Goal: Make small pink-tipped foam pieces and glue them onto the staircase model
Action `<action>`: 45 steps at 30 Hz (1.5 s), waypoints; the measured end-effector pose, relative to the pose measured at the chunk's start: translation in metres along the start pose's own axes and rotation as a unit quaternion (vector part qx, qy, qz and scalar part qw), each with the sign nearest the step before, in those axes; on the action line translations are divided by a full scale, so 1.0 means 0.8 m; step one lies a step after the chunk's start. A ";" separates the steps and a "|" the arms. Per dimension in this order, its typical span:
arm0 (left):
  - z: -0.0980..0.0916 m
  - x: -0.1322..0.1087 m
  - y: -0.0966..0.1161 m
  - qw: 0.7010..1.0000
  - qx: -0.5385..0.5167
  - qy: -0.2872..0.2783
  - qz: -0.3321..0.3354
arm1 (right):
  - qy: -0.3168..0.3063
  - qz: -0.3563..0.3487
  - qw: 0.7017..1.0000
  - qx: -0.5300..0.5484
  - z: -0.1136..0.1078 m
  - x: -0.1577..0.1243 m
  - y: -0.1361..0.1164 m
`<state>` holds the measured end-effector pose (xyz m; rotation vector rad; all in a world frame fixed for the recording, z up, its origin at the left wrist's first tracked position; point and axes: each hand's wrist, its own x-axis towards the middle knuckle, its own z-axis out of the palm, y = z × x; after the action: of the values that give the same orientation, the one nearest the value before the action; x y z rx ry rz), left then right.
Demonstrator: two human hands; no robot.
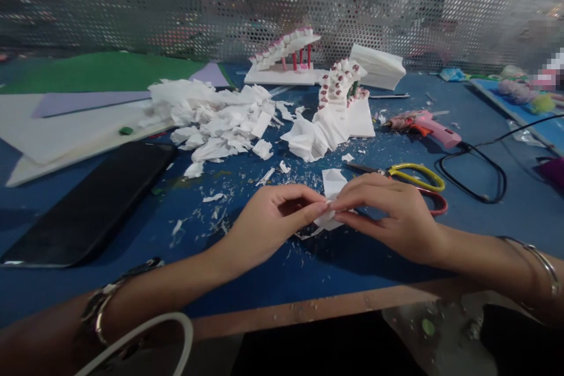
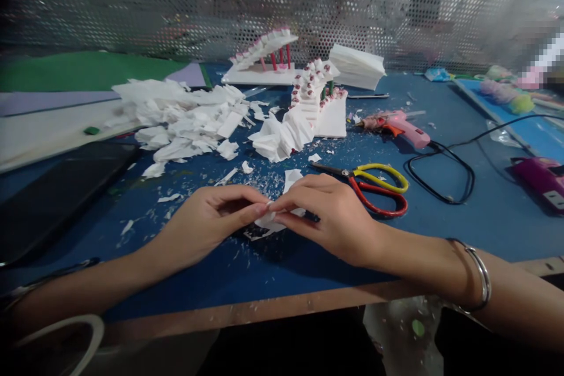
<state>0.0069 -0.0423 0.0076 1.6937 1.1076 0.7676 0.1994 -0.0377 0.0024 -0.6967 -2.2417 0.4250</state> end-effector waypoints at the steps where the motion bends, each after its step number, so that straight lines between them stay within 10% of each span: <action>1: 0.000 0.000 0.000 1.000 0.000 0.000 0.003 | 0.000 -0.001 1.000 -0.003 -0.001 0.000 0.000; 34: 0.012 -0.005 0.001 0.981 0.148 0.039 0.115 | -0.009 0.005 0.995 -0.101 0.008 -0.007 -0.007; 45: 0.003 -0.003 0.000 0.997 0.051 0.033 0.047 | -0.025 -0.030 0.999 0.002 -0.004 -0.002 -0.001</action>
<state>0.0080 -0.0453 0.0067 1.8278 1.1364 0.8441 0.2023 -0.0394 0.0038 -0.6215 -2.3010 0.4221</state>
